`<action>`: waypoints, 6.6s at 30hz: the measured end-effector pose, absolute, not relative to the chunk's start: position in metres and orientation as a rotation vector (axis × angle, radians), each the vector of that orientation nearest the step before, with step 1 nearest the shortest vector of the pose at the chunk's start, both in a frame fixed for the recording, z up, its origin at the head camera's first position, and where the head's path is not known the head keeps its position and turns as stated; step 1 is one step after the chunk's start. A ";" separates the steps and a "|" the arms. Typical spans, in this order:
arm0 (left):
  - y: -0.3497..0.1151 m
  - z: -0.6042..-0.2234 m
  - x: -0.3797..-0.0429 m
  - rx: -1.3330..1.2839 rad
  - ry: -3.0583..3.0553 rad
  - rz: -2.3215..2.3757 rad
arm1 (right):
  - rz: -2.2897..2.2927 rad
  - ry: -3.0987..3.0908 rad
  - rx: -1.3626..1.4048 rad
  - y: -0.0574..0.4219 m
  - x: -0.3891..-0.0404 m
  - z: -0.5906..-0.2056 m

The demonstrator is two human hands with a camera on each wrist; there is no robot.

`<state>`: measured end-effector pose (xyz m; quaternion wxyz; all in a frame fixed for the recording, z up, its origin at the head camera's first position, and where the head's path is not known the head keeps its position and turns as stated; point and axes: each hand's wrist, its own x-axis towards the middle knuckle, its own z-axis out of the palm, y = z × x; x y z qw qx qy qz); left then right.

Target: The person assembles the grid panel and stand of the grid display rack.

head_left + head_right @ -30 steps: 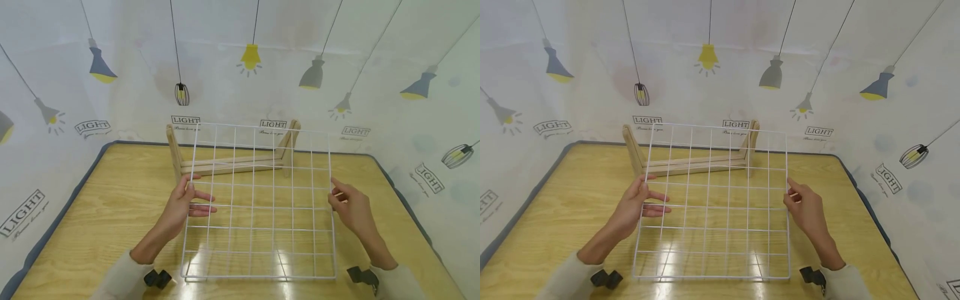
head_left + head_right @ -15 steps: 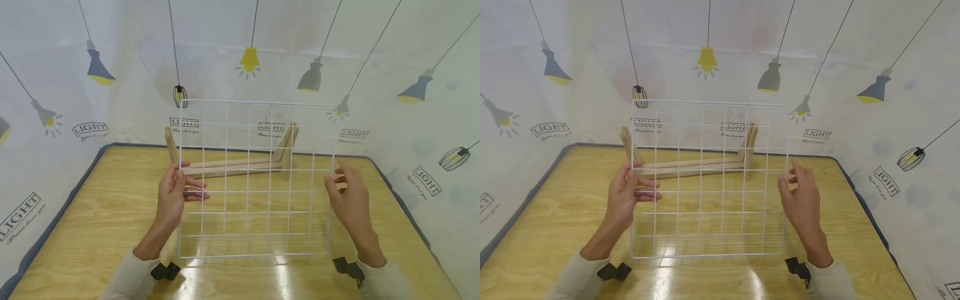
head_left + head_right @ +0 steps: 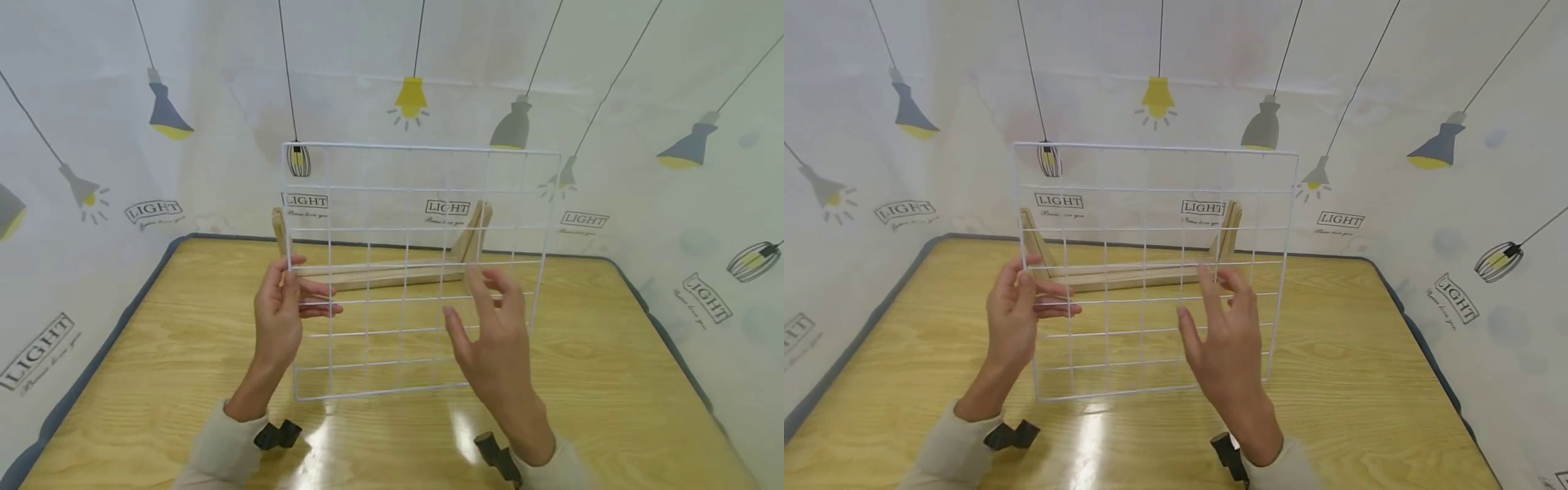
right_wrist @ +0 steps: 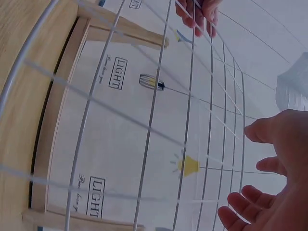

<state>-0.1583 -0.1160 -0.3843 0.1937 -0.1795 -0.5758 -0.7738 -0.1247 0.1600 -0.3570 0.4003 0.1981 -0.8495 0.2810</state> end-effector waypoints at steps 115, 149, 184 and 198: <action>-0.163 -0.447 -0.228 0.084 -2.392 -1.649 | 0.518 -2.128 0.246 0.139 -0.141 -0.377; -0.173 -0.444 -0.229 -0.094 -2.529 -1.586 | 0.472 -2.052 0.275 0.133 -0.153 -0.363; -0.174 -0.448 -0.212 -0.229 -2.561 -1.538 | 0.462 -1.936 0.265 0.117 -0.191 -0.277; -0.175 -0.450 -0.209 -0.226 -2.553 -1.545 | 0.512 -1.939 0.260 0.108 -0.205 -0.248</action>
